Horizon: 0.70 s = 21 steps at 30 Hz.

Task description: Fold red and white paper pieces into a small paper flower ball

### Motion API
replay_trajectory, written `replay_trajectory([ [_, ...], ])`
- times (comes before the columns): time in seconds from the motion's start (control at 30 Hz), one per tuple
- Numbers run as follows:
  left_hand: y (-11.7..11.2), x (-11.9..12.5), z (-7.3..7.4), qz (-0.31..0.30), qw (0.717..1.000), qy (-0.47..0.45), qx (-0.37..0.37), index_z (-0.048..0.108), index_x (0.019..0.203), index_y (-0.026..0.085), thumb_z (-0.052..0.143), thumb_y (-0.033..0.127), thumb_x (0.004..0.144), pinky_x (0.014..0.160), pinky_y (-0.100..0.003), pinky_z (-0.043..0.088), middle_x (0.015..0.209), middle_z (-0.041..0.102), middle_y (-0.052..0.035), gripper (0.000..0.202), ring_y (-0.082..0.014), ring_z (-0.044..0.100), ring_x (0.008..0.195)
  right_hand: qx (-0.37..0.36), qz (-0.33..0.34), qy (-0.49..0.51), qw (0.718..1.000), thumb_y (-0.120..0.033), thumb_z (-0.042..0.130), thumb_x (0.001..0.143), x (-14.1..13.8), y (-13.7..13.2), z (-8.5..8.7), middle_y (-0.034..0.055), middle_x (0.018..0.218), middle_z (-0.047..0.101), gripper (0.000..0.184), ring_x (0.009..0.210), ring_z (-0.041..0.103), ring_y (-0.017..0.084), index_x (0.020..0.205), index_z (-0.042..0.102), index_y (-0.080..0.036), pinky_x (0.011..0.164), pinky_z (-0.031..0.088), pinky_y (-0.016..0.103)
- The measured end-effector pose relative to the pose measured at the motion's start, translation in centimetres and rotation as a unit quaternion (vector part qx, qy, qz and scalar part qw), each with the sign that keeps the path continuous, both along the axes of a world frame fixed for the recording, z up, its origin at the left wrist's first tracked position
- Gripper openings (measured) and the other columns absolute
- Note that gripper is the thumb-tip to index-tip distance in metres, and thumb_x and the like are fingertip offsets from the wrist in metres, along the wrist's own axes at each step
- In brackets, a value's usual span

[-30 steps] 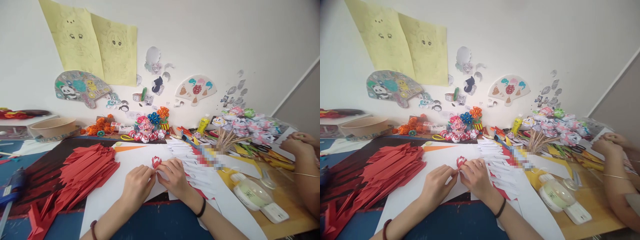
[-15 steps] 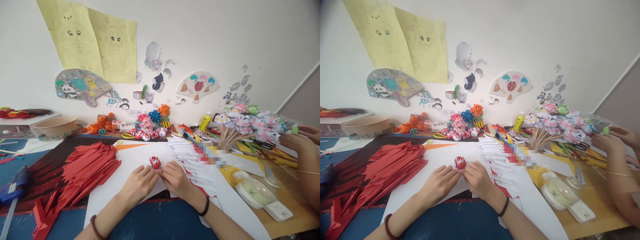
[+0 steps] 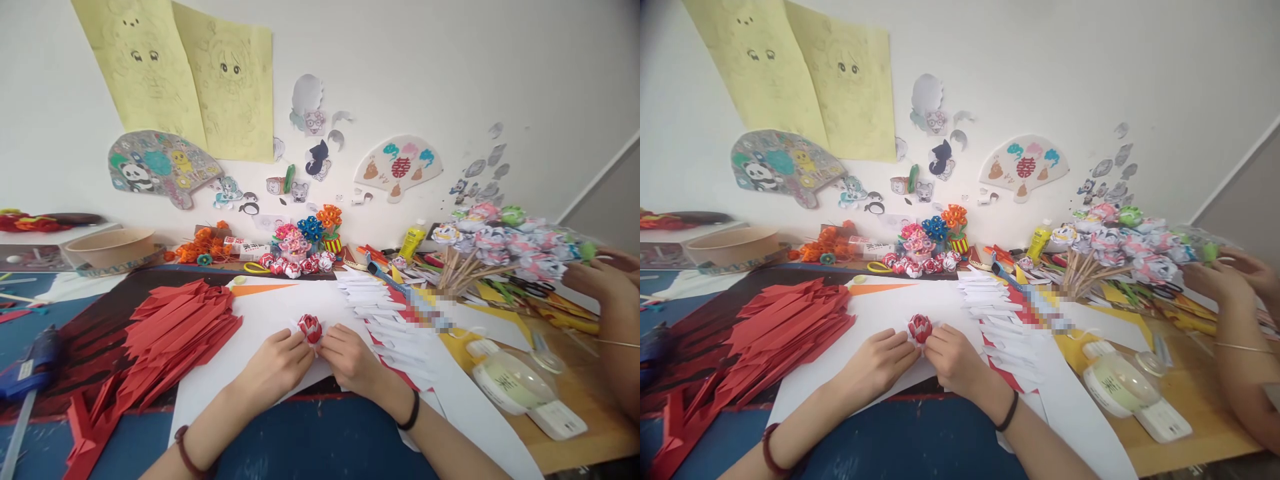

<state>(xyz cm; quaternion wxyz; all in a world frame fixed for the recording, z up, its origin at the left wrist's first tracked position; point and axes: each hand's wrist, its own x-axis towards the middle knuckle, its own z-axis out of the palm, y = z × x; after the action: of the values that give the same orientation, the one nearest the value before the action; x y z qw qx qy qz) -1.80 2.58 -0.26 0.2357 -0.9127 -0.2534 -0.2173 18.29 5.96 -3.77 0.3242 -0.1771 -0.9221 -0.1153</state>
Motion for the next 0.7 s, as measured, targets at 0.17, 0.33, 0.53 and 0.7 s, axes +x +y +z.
replay_trajectory([
  [0.17,0.1,0.1,-0.1,0.003,1.0,-0.014,-0.027,0.054,0.075,0.016,0.037,0.009,0.1,0.059,-0.033,0.026,0.071,0.056,-0.0039,0.031,-0.0177,0.045,0.066,-0.06,0.005,0.056,0.997,-0.006,0.036,0.095,-0.1,0.0,0.1,0.0056,0.069,0.057,0.034,0.067,0.044,0.019,0.074,0.061,-0.016,0.061,0.034,0.034],
  [0.33,0.2,0.4,-0.9,0.06,0.994,-0.087,-0.037,0.057,0.086,0.016,0.044,0.013,0.099,0.062,-0.033,0.027,0.075,0.058,-0.0029,0.019,-0.0185,0.045,0.069,-0.127,-0.029,0.161,0.978,-0.008,0.047,0.094,-0.2,-0.3,0.8,0.0041,0.071,0.06,0.024,0.07,0.048,0.018,0.077,0.061,-0.017,0.064,0.038,0.032],
  [0.53,0.1,0.7,-1.7,0.081,0.989,-0.12,-0.024,0.057,0.089,0.017,0.048,0.012,0.097,0.063,-0.033,0.028,0.077,0.058,-0.0025,0.013,-0.0189,0.045,0.071,-0.13,-0.031,0.18,0.975,-0.007,0.052,0.093,-0.3,-0.4,1.1,0.004,0.072,0.061,0.02,0.07,0.049,0.018,0.078,0.06,-0.017,0.065,0.038,0.032],
  [0.7,-0.4,1.0,-1.2,0.081,0.991,-0.106,-0.017,0.055,0.084,0.016,0.043,0.007,0.097,0.062,-0.033,0.027,0.075,0.056,-0.0035,0.02,-0.0192,0.043,0.07,-0.11,-0.04,0.153,0.981,-0.005,0.051,0.092,-0.2,-0.2,0.8,0.0039,0.072,0.06,0.021,0.07,0.048,0.018,0.077,0.058,-0.018,0.065,0.037,0.032],
])
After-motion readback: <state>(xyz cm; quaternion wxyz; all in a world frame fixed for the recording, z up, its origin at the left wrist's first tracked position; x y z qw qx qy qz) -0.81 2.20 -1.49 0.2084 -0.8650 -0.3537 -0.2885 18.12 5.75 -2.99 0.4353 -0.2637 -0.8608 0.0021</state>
